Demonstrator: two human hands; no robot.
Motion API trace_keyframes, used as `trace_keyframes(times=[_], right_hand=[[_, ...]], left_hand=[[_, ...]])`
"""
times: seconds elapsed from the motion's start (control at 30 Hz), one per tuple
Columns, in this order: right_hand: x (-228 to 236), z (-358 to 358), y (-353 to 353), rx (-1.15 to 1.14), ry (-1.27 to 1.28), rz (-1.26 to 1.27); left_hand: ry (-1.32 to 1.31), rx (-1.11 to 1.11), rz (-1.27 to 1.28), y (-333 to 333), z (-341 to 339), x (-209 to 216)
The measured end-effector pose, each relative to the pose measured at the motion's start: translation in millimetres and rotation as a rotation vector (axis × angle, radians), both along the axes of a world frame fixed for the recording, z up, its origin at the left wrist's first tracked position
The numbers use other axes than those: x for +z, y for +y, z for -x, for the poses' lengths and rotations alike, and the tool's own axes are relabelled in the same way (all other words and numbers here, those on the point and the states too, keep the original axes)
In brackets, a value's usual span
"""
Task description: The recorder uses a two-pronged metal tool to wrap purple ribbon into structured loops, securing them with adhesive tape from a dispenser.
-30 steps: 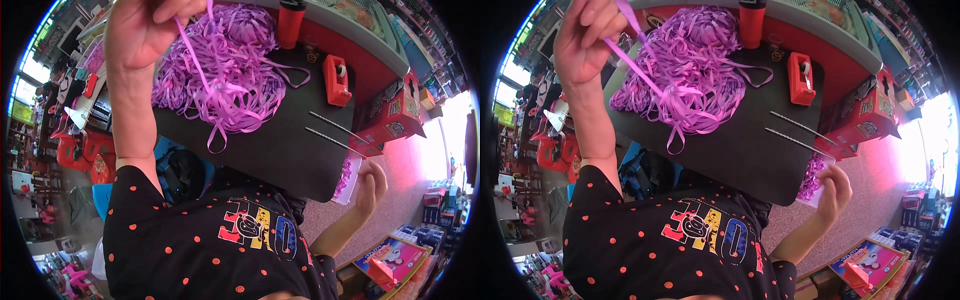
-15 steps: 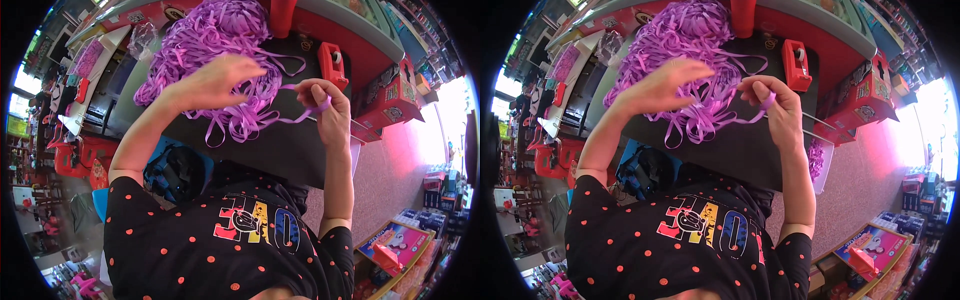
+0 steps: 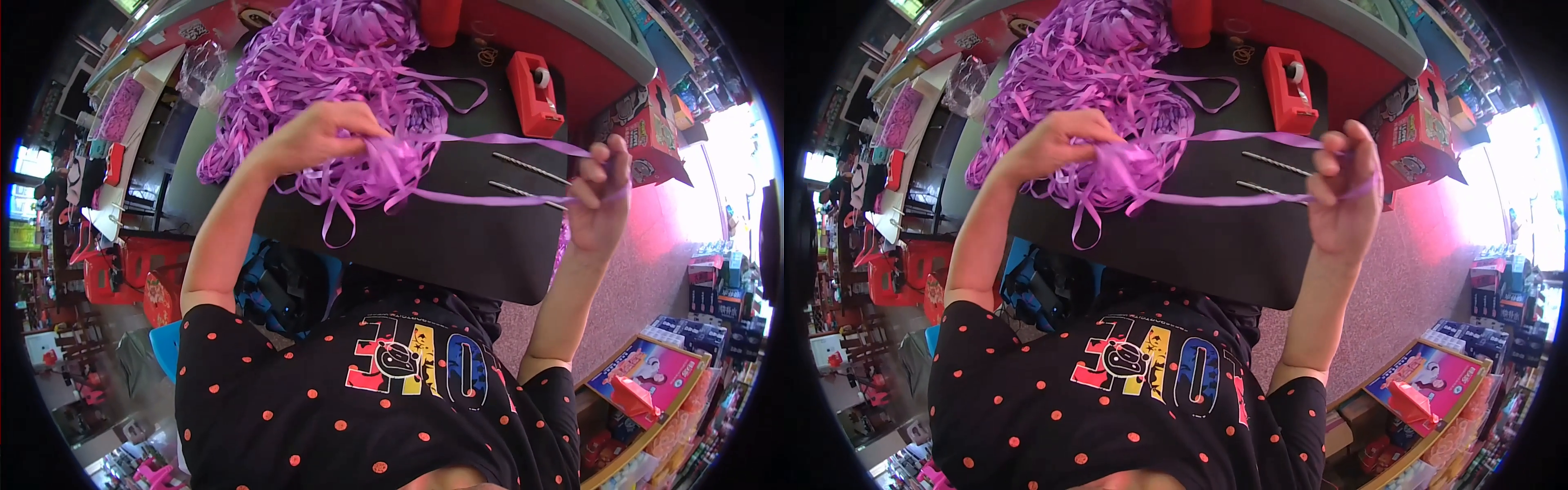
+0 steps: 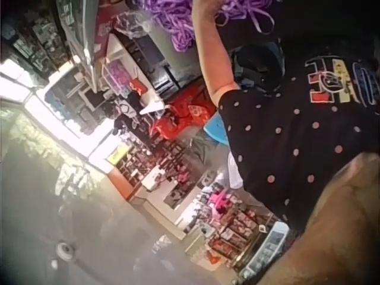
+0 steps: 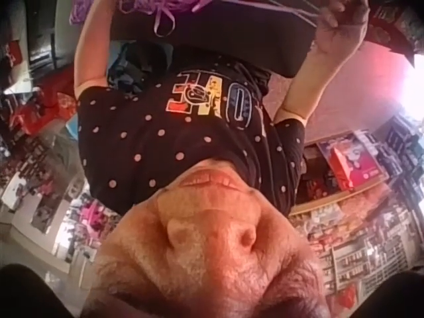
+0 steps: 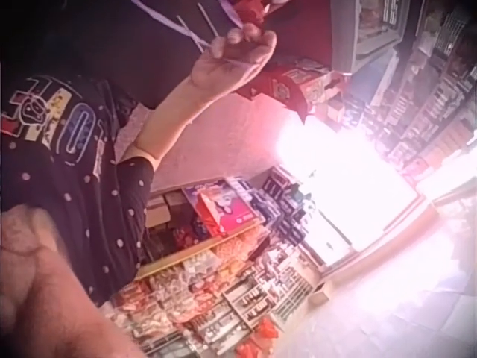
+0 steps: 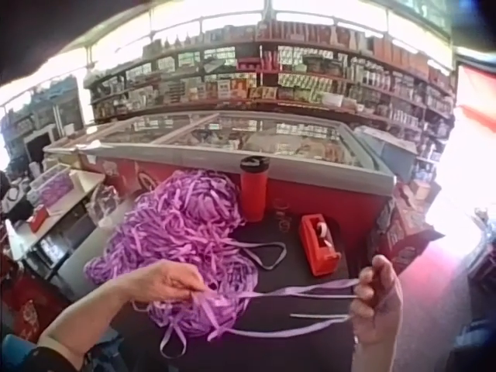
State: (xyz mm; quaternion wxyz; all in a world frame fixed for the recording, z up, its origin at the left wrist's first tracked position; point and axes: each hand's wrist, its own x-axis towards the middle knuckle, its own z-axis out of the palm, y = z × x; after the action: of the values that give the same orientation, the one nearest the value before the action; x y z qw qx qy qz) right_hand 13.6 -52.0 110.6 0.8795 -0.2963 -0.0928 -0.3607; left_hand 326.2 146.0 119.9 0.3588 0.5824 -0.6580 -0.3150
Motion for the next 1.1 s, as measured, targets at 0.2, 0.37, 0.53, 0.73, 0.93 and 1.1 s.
trace_keyframes(times=[0.2, 0.37, 0.53, 0.73, 0.93, 1.1], right_hand=[[10.4, 66.3, -30.6, -0.086, -0.202, 0.01], [32.6, 135.7, -42.6, -0.373, -0.006, 0.191], [55.6, 120.3, -34.8, -0.576, 0.87, 0.571], [58.9, 121.2, -29.5, -0.293, 0.73, 0.669], [51.6, 153.3, -32.7, -0.213, 0.572, 0.607], [46.6, 204.3, -30.7, -0.414, 0.781, 0.691]], left_hand=[[0.224, 0.129, 0.146, -0.9, -50.0, 12.2], [0.024, 0.267, 0.045, -24.9, -75.5, -5.9], [-0.96, 0.004, 0.201, -36.3, -3.6, 20.3], [0.185, -0.235, 0.11, -135.2, 149.2, 53.3], [0.999, -0.777, -0.46, -212.2, 254.9, 11.3], [0.904, -0.638, -0.586, -229.8, 291.1, 6.3]])
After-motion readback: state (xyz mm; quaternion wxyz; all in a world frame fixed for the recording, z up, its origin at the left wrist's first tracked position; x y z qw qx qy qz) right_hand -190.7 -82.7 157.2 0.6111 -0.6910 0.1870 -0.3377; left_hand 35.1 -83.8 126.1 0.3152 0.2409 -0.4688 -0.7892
